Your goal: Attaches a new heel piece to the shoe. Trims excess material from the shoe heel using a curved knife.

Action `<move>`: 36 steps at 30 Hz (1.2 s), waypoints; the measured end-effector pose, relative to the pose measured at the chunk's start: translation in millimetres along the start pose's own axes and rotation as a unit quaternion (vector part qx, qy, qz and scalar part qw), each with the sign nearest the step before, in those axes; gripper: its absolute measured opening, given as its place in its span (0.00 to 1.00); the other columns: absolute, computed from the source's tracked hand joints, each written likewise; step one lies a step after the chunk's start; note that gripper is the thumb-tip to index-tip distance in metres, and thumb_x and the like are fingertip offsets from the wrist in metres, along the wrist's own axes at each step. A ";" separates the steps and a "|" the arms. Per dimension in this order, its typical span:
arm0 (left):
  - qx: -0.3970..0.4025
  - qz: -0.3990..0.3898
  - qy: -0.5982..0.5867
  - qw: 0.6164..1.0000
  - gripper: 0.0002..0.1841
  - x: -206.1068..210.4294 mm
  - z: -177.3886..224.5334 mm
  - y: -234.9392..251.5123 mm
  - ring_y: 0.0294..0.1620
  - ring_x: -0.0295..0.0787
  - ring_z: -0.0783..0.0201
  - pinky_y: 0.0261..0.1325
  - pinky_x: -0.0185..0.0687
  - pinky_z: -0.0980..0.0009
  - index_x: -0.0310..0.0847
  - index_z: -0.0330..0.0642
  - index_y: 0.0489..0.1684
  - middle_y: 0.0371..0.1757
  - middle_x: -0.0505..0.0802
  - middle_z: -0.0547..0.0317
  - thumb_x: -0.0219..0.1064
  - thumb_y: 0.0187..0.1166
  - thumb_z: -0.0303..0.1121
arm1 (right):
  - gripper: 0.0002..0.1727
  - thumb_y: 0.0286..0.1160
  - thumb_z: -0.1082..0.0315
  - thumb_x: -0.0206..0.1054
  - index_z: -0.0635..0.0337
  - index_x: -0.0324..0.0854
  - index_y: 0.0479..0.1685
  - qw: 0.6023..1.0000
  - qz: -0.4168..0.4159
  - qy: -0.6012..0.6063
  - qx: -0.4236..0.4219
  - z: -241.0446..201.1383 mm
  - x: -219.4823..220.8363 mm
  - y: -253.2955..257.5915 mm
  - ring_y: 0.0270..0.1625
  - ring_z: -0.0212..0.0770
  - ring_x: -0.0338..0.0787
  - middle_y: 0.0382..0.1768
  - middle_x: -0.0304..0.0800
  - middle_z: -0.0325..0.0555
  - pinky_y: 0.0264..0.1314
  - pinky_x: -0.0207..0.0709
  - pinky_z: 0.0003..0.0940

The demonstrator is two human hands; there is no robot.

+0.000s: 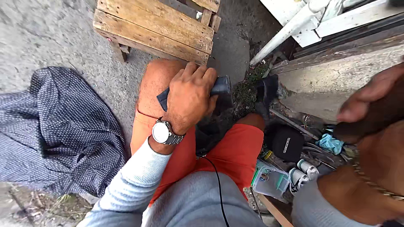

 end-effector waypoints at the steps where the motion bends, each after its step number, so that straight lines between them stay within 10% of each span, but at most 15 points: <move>1: 0.008 0.002 0.000 1.000 0.13 -0.9 1.3 -1.0 0.47 0.87 0.44 0.43 0.79 0.49 0.84 0.40 0.40 0.40 0.90 0.48 0.70 0.66 0.39 | 0.15 0.96 0.55 0.48 0.54 0.73 0.60 0.999 -0.014 -0.030 0.012 6.4 16.1 -12.5 0.22 0.32 0.83 0.30 0.82 0.33 0.20 0.83 0.31; 5: 0.030 -0.029 0.008 0.999 0.18 1.9 3.4 -4.9 0.51 0.87 0.41 0.47 0.80 0.46 0.86 0.37 0.49 0.46 0.91 0.45 0.71 0.65 0.38 | 0.16 0.89 0.49 0.58 0.51 0.79 0.48 0.988 -0.079 -0.130 0.025 40.0 98.5 -45.9 0.17 0.32 0.80 0.20 0.78 0.33 0.15 0.77 0.36; 12: 0.003 0.035 -0.003 0.999 0.14 -13.2 -4.7 -8.9 0.45 0.87 0.48 0.45 0.79 0.52 0.88 0.40 0.41 0.39 0.91 0.49 0.67 0.70 0.41 | 0.17 0.95 0.52 0.47 0.55 0.70 0.60 0.993 0.102 0.058 0.003 24.9 16.6 -44.5 0.21 0.36 0.83 0.30 0.81 0.35 0.19 0.83 0.35; 17: 0.019 0.014 0.009 1.000 0.14 -10.7 -5.3 -15.2 0.49 0.88 0.46 0.50 0.79 0.49 0.86 0.39 0.42 0.42 0.91 0.47 0.66 0.71 0.40 | 0.16 0.89 0.50 0.58 0.54 0.78 0.51 0.989 -0.085 -0.121 0.028 51.6 92.9 -53.5 0.16 0.32 0.78 0.20 0.78 0.34 0.14 0.74 0.35; 23: 0.011 0.062 0.012 0.998 0.13 -20.6 -7.0 -16.7 0.53 0.89 0.49 0.57 0.79 0.54 0.88 0.39 0.41 0.44 0.93 0.49 0.67 0.71 0.39 | 0.17 0.95 0.54 0.49 0.57 0.72 0.62 0.995 0.085 0.056 0.009 30.0 7.2 -43.7 0.24 0.34 0.84 0.32 0.82 0.35 0.22 0.84 0.33; 29: 0.029 0.046 0.031 0.998 0.14 -14.4 -8.5 -20.8 0.48 0.87 0.47 0.50 0.80 0.52 0.86 0.37 0.43 0.41 0.90 0.47 0.66 0.74 0.40 | 0.17 0.88 0.48 0.59 0.53 0.80 0.49 0.984 -0.115 -0.135 -0.012 35.8 90.7 -45.7 0.18 0.34 0.78 0.20 0.77 0.35 0.15 0.72 0.37; 36: 0.028 0.099 0.001 0.995 0.14 -26.5 -7.0 -32.3 0.52 0.89 0.52 0.55 0.82 0.59 0.90 0.37 0.47 0.45 0.93 0.50 0.70 0.76 0.40 | 0.15 0.93 0.58 0.52 0.60 0.70 0.62 1.000 0.026 0.004 -0.011 12.5 37.5 -40.2 0.25 0.31 0.82 0.31 0.80 0.36 0.22 0.80 0.31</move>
Point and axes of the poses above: each hand's wrist, its own y-axis towards the middle knuckle, its own x-axis out of the palm, z = x × y, the point moved 7 cm from there along y, towards the middle knuckle
